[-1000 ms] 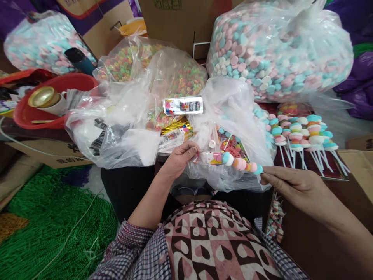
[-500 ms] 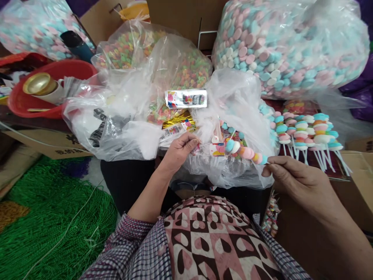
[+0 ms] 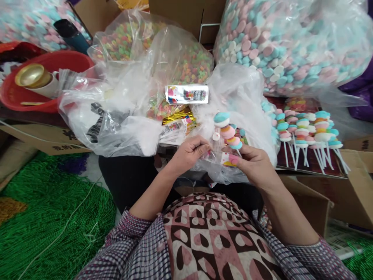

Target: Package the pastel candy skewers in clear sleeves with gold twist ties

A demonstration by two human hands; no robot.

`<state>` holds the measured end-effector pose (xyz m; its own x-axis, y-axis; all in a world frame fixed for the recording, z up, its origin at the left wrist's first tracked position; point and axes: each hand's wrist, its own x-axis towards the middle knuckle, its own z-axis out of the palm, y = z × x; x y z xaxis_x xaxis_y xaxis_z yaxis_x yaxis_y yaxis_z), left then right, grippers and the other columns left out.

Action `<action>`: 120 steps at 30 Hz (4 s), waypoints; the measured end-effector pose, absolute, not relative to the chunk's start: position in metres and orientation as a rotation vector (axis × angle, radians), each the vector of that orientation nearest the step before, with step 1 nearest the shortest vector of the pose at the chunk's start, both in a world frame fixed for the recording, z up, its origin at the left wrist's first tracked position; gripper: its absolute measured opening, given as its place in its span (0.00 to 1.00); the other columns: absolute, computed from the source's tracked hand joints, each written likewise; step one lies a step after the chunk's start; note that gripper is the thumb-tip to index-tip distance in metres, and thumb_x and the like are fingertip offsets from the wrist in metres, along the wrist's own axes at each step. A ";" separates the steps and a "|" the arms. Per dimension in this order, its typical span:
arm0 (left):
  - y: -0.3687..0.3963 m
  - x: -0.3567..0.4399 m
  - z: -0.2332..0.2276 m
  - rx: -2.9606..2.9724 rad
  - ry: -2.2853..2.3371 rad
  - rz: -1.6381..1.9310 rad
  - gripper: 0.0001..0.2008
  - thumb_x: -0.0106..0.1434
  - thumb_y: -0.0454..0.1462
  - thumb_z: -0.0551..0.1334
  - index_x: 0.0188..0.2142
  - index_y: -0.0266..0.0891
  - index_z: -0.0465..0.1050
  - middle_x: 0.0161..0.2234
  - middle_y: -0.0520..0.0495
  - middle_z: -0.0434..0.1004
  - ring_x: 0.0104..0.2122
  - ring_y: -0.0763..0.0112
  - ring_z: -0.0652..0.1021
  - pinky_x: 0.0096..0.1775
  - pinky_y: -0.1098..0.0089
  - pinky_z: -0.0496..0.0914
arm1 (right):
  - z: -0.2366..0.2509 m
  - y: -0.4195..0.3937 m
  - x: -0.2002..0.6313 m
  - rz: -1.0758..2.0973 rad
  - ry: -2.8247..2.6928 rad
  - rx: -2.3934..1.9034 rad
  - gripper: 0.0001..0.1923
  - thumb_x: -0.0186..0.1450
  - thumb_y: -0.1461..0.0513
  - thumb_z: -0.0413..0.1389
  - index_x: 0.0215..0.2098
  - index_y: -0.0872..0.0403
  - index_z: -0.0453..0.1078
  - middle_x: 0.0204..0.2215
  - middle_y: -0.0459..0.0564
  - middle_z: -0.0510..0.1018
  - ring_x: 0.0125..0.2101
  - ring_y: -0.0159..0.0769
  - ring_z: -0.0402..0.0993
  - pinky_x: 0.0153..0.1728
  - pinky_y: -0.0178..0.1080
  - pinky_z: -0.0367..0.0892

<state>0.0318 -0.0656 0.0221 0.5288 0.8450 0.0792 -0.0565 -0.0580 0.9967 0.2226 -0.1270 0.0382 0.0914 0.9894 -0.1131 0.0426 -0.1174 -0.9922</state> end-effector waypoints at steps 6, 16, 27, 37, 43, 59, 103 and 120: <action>-0.068 0.035 0.027 1.528 0.828 0.928 0.11 0.62 0.43 0.64 0.29 0.40 0.74 0.28 0.50 0.73 0.32 0.69 0.71 0.37 0.70 0.65 | 0.028 -0.121 0.206 1.160 -1.098 -1.412 0.08 0.51 0.59 0.68 0.27 0.53 0.77 0.23 0.41 0.76 0.25 0.30 0.69 0.28 0.33 0.65; -0.066 0.030 0.019 1.304 0.724 0.687 0.12 0.60 0.45 0.66 0.33 0.38 0.72 0.26 0.54 0.69 0.25 0.76 0.67 0.29 0.73 0.62 | 0.036 -0.119 0.207 1.336 -0.816 -1.421 0.15 0.46 0.56 0.69 0.23 0.54 0.70 0.16 0.37 0.65 0.15 0.21 0.48 0.14 0.29 0.43; -0.064 0.029 0.014 1.450 0.775 0.811 0.19 0.65 0.51 0.60 0.30 0.38 0.73 0.23 0.54 0.66 0.23 0.76 0.66 0.29 0.72 0.60 | 0.034 -0.122 0.205 1.351 -0.706 -1.298 0.24 0.50 0.45 0.69 0.23 0.52 0.64 0.12 0.35 0.59 0.12 0.21 0.47 0.14 0.29 0.43; -0.057 0.023 0.004 0.849 0.668 0.929 0.17 0.54 0.49 0.72 0.28 0.37 0.73 0.25 0.55 0.72 0.19 0.82 0.66 0.25 0.74 0.64 | 0.062 -0.153 0.246 1.244 -0.922 -1.361 0.17 0.61 0.48 0.62 0.30 0.53 0.72 0.15 0.41 0.62 0.16 0.26 0.50 0.18 0.34 0.44; -0.057 0.022 0.007 0.744 0.622 0.932 0.16 0.54 0.47 0.73 0.28 0.37 0.75 0.23 0.55 0.72 0.18 0.82 0.67 0.24 0.75 0.65 | 0.064 -0.178 0.264 1.150 -1.075 -1.508 0.13 0.64 0.50 0.61 0.31 0.52 0.74 0.18 0.42 0.68 0.20 0.29 0.59 0.21 0.34 0.52; -0.051 0.013 0.004 1.141 0.646 0.839 0.17 0.60 0.50 0.67 0.31 0.37 0.75 0.28 0.52 0.72 0.23 0.80 0.69 0.28 0.74 0.63 | 0.074 -0.181 0.305 0.782 -1.629 -1.735 0.15 0.62 0.48 0.60 0.30 0.50 0.80 0.27 0.50 0.84 0.26 0.38 0.79 0.27 0.36 0.73; -0.043 0.000 0.034 1.768 0.794 0.704 0.10 0.63 0.43 0.64 0.33 0.40 0.80 0.30 0.50 0.77 0.32 0.72 0.74 0.38 0.70 0.67 | 0.051 -0.167 0.294 1.085 -1.542 -1.771 0.27 0.59 0.39 0.58 0.21 0.52 0.75 0.20 0.46 0.76 0.22 0.33 0.69 0.26 0.36 0.66; -0.041 0.033 0.045 0.994 0.717 1.164 0.30 0.67 0.62 0.46 0.44 0.44 0.73 0.42 0.44 0.79 0.47 0.59 0.79 0.43 0.59 0.76 | 0.032 -0.157 0.255 1.309 -1.323 -1.572 0.24 0.64 0.41 0.55 0.26 0.52 0.70 0.15 0.41 0.64 0.19 0.29 0.55 0.22 0.34 0.52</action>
<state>0.0335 -0.0405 0.0453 0.2683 0.9628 0.0322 -0.4046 0.0823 0.9108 0.2548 -0.1570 0.0324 -0.0278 0.9656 -0.2586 0.2687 -0.2420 -0.9323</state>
